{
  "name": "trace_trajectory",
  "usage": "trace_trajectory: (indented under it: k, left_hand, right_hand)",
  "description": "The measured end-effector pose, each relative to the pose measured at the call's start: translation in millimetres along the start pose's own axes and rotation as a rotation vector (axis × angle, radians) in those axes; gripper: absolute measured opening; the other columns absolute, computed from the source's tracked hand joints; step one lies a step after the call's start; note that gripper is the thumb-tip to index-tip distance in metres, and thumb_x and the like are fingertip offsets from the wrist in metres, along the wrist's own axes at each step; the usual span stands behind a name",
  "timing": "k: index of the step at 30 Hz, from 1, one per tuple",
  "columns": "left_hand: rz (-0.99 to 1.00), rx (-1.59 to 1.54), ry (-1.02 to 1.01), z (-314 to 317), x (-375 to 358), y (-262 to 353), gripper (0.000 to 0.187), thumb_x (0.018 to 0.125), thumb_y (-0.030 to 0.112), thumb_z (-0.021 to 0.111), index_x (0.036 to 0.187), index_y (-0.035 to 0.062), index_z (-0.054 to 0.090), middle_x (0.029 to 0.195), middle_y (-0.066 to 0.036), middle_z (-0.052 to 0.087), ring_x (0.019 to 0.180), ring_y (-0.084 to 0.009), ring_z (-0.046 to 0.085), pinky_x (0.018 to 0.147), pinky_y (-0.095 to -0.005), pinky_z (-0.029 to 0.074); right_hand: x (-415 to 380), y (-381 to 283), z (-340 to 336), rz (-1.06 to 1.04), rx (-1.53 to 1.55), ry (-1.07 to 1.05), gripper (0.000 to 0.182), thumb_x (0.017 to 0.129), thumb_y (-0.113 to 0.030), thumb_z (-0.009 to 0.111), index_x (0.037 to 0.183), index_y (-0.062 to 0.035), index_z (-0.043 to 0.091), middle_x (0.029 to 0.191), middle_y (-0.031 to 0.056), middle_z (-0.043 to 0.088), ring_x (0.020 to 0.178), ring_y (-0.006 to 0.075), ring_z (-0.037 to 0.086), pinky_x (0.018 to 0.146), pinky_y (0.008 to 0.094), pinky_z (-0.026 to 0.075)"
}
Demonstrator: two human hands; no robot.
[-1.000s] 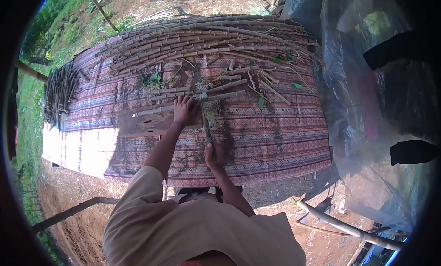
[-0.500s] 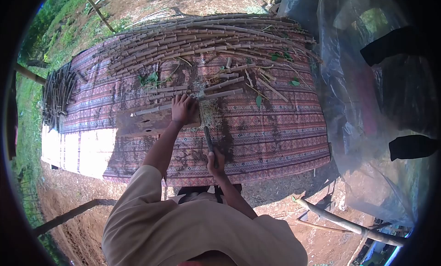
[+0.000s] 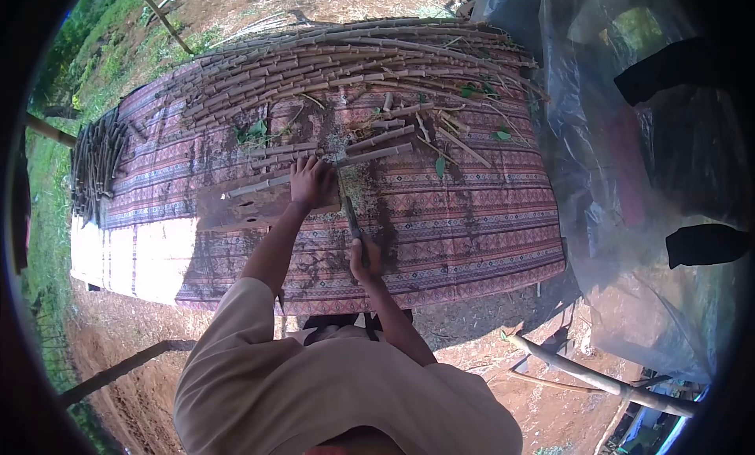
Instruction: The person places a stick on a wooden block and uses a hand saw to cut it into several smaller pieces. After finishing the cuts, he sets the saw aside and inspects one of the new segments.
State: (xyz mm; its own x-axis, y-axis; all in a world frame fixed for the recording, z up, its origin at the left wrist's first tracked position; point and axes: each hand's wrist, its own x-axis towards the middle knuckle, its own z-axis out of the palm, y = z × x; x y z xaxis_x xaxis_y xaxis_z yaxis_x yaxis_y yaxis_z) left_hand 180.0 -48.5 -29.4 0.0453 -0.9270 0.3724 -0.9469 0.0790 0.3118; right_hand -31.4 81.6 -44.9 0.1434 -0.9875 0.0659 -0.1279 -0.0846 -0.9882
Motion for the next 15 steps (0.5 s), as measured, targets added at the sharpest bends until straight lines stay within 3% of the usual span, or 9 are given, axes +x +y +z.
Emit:
trace_trajectory:
  k: [3, 6, 9, 12, 15]
  left_hand:
    - [-0.002, 0.011, -0.011, -3, 2, 2, 0.021, 0.089, 0.037, 0.060, 0.093, 0.0161, 0.060, 0.097, -0.005, 0.055, 0.099, -0.0295, 0.050, 0.084, -0.0442, 0.037]
    - [0.005, 0.030, 0.009, -2, 5, 2, 0.020, 0.089, 0.036, 0.061, 0.093, 0.0163, 0.061, 0.097, -0.005, 0.055, 0.099, -0.0293, 0.050, 0.084, -0.0444, 0.037]
    - [0.005, 0.032, 0.022, -4, 6, 1, 0.019, 0.089, 0.036, 0.061, 0.093, 0.0167, 0.061, 0.097, -0.005, 0.055, 0.099, -0.0290, 0.050, 0.084, -0.0444, 0.037]
    - [-0.010, 0.025, -0.011, -8, 6, 5, 0.019, 0.089, 0.036, 0.061, 0.093, 0.0176, 0.064, 0.098, -0.005, 0.056, 0.101, -0.0290, 0.050, 0.086, -0.0451, 0.037]
    - [-0.036, 0.009, -0.038, -10, 5, 6, 0.019, 0.089, 0.035, 0.061, 0.094, 0.0180, 0.065, 0.098, -0.005, 0.056, 0.102, -0.0291, 0.050, 0.087, -0.0453, 0.037]
  right_hand:
    - [33, -42, 6, 0.018, 0.045, -0.005, 0.030, 0.102, -0.026, 0.044, 0.081, -0.0057, 0.050, 0.062, -0.0042, 0.046, 0.054, 0.0042, 0.042, 0.050, 0.0250, 0.035]
    - [-5, -22, 6, 0.025, 0.166, 0.038, 0.031, 0.102, -0.027, 0.044, 0.080, -0.0057, 0.050, 0.060, -0.0042, 0.044, 0.053, 0.0047, 0.042, 0.051, 0.0268, 0.035]
    - [-22, -24, -7, -0.060, 0.021, -0.007, 0.028, 0.101, -0.026, 0.047, 0.088, -0.0032, 0.055, 0.060, -0.0003, 0.051, 0.054, 0.0080, 0.051, 0.050, 0.0296, 0.039]
    - [8, -16, 4, 0.024, 0.031, -0.021, 0.029, 0.101, -0.027, 0.046, 0.089, -0.0026, 0.056, 0.061, 0.0009, 0.053, 0.056, 0.0079, 0.052, 0.052, 0.0284, 0.040]
    - [27, -49, 8, 0.084, 0.117, -0.013, 0.039, 0.101, -0.035, 0.044, 0.078, -0.0040, 0.050, 0.060, -0.0033, 0.046, 0.054, 0.0050, 0.043, 0.050, 0.0268, 0.034]
